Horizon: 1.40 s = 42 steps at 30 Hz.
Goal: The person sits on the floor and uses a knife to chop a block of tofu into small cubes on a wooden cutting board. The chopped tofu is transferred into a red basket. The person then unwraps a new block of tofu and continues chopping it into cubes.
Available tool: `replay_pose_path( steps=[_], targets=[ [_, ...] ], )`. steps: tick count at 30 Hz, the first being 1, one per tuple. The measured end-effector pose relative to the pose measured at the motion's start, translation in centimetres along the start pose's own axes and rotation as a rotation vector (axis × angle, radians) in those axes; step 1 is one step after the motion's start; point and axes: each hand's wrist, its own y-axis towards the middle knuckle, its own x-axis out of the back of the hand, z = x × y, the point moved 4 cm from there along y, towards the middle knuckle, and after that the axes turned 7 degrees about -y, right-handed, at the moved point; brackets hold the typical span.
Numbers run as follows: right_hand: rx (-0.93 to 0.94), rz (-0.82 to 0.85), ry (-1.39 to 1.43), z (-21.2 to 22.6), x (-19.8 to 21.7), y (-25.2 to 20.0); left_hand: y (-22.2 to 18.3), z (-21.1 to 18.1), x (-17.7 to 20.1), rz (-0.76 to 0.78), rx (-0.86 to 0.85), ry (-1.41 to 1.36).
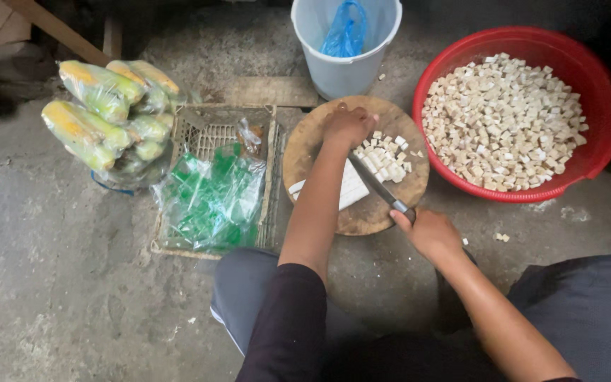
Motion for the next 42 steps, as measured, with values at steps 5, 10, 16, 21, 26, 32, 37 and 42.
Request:
replay_pose_path(
  steps=[5, 10, 16, 21, 26, 32, 37, 42],
  targets=[
    [-0.050, -0.013, 0.014, -3.6, 0.8, 1.8, 3.1, -3.6, -3.3, 0.157, -0.054, -0.202],
    [-0.080, -0.286, 0.080, -11.1, 5.6, 3.6, 4.6, -15.7, -3.0, -0.045, -0.345, -0.372],
    [-0.109, -0.377, 0.270, -13.4, 6.1, 2.5, -1.3, -21.6, 3.9, -0.374, -0.727, -0.548],
    [0.079, -0.398, 0.322, -8.0, 3.6, -0.1, -9.7, -8.8, 8.2, -0.283, -0.744, -0.430],
    [0.095, -0.198, 0.202, -2.3, -0.3, -3.5, -17.1, 1.2, 5.1, -0.222, -0.547, -0.252],
    [0.146, -0.202, 0.139, 0.7, -1.0, -6.6, -17.0, 4.1, 1.4, -0.190, -0.419, -0.169],
    [0.163, -0.221, 0.087, 2.1, -1.0, -9.0, -16.3, 4.9, 0.4, -0.115, -0.371, -0.253],
    [0.130, -0.184, 0.007, 3.0, -1.3, -9.4, -16.1, 5.3, -0.1, -0.184, -0.382, -0.253]
  ],
)
